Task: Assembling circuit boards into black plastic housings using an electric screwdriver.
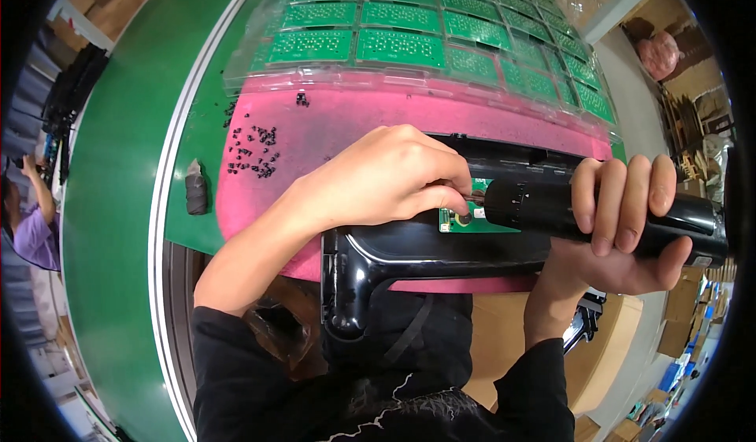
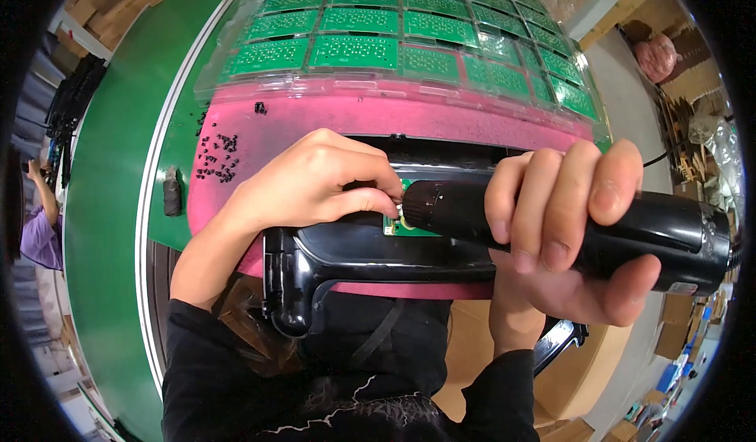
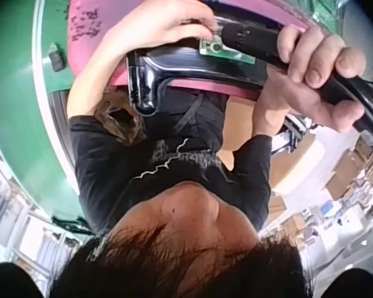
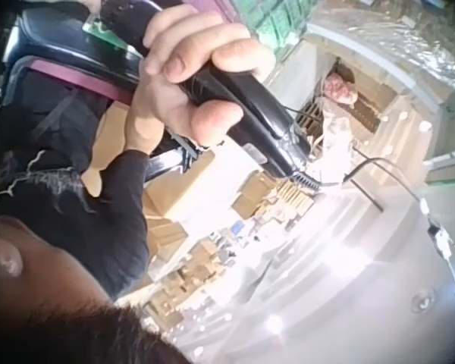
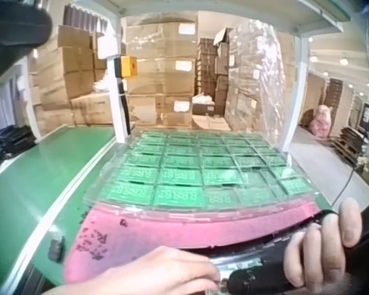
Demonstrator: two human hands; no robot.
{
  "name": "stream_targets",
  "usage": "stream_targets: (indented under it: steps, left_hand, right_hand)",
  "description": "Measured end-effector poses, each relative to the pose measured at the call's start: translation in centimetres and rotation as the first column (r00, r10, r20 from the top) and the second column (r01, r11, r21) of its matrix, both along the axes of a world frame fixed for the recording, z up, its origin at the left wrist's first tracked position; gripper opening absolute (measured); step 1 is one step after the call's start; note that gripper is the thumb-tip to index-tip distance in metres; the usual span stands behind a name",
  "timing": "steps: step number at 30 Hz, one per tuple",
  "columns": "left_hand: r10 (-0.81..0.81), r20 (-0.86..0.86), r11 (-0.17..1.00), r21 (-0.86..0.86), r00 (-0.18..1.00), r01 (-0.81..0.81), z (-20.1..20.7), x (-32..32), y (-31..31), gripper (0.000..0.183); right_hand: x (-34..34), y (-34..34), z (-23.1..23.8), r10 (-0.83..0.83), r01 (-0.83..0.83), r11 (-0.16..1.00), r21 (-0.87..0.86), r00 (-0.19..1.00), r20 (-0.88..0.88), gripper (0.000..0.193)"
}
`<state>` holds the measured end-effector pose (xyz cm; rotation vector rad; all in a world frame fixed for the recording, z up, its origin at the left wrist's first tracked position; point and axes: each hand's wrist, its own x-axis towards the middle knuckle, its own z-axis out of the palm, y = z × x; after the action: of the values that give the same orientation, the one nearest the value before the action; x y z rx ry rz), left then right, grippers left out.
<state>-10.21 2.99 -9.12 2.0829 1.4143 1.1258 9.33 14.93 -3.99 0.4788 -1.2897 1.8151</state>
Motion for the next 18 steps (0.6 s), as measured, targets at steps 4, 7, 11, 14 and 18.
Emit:
stream_targets:
  steps: [4,7,11,14,18]
  left_hand:
    - [-0.114,0.211,0.986,-0.099,0.971,0.137,0.4,0.3,0.0,0.018]
    - [-0.175,0.275,0.948,-0.213,0.945,0.238,1.1,0.2,-0.1,0.015]
    - [-0.116,0.309,0.963,-0.198,0.944,0.183,1.0,0.3,-0.1,0.016]
    - [-0.071,0.274,0.979,-0.163,0.959,0.119,0.8,0.3,-0.1,0.017]
    - [0.093,0.171,0.993,-0.092,0.981,-0.078,0.8,0.7,-0.1,0.013]
  right_hand:
    - [-0.4,-0.9,0.5,0.004,-0.005,0.997,-0.083,1.000,-0.015,0.033]
    - [-0.4,-1.3,0.6,0.017,-0.017,0.997,-0.078,1.000,-0.006,0.033]
    - [-0.4,-1.1,0.2,0.039,-0.038,0.998,-0.041,0.999,0.028,0.034]
    - [-0.3,-1.5,0.4,-0.027,0.030,0.999,-0.029,0.994,0.103,0.034]
    - [-0.3,-2.3,0.6,-0.214,0.220,0.975,0.024,0.908,0.361,0.039]
